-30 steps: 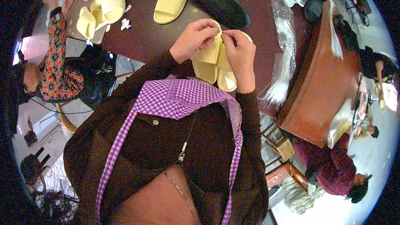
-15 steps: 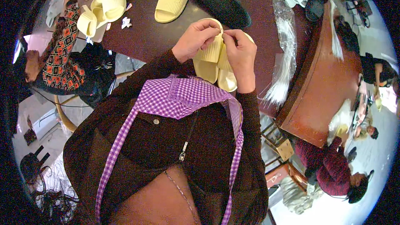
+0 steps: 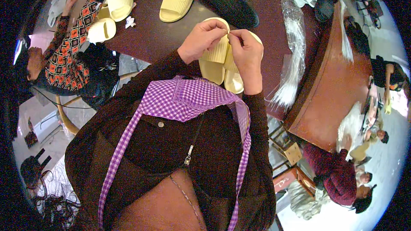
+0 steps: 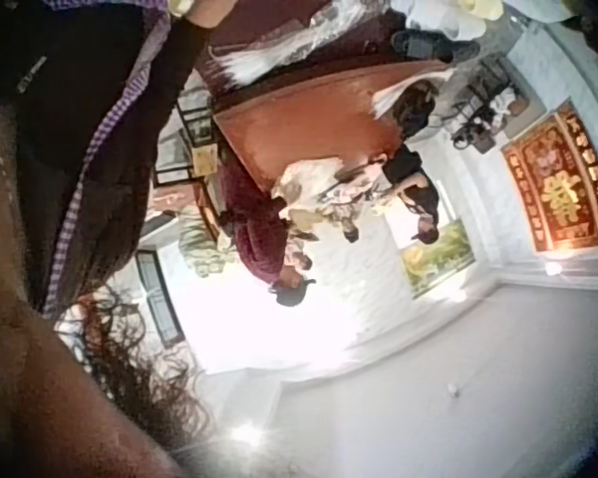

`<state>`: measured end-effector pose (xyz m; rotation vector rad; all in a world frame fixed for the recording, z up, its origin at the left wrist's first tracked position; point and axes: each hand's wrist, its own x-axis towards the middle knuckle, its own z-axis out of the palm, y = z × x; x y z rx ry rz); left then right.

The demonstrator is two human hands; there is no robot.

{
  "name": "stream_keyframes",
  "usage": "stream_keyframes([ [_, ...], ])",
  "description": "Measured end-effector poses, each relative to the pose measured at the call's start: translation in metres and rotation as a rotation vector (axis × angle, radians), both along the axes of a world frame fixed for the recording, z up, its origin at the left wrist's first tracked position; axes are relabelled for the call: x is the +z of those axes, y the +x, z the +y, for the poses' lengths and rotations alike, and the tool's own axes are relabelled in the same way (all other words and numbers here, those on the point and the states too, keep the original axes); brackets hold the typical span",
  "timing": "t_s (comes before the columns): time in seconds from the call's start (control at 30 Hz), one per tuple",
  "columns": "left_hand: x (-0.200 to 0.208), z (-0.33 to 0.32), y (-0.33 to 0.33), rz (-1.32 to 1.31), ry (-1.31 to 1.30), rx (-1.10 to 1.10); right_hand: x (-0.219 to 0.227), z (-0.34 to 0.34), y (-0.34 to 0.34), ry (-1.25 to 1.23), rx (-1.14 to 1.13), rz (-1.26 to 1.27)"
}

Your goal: The person picks up pairs of slippers, fastens each pair together with a plastic strap by hand, and arranges them on the table.

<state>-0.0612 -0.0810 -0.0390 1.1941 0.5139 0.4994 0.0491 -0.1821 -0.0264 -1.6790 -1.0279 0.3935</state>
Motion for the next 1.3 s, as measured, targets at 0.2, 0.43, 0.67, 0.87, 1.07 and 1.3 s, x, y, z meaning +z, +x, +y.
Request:
stream_keyframes([
  [0.2, -0.003, 0.009, -0.001, 0.088, 0.268, -0.122, -0.001, -0.002, 0.004, 0.008, 0.049, -0.061],
  [0.43, 0.01, 0.015, -0.008, 0.151, 0.214, -0.165, -0.003, 0.003, 0.018, -0.032, 0.044, 0.173],
  [0.67, -0.04, 0.158, -0.1, 0.686, 1.341, 0.718, -0.06, -0.01, 0.068, 0.011, -0.229, -0.082],
  [0.87, -0.085, 0.29, -0.266, 1.761, 0.612, 0.993, -0.101, -0.048, 0.057, -0.545, 0.018, 0.146],
  [1.07, -0.134, 0.312, -0.261, 1.179, 0.634, 0.658, -0.112, -0.024, 0.021, -0.524, -0.11, -0.055],
  [1.3, -0.155, 0.086, -0.018, 0.476, 0.532, 0.231, -0.162, 0.001, 0.03, -0.423, -0.185, -0.358],
])
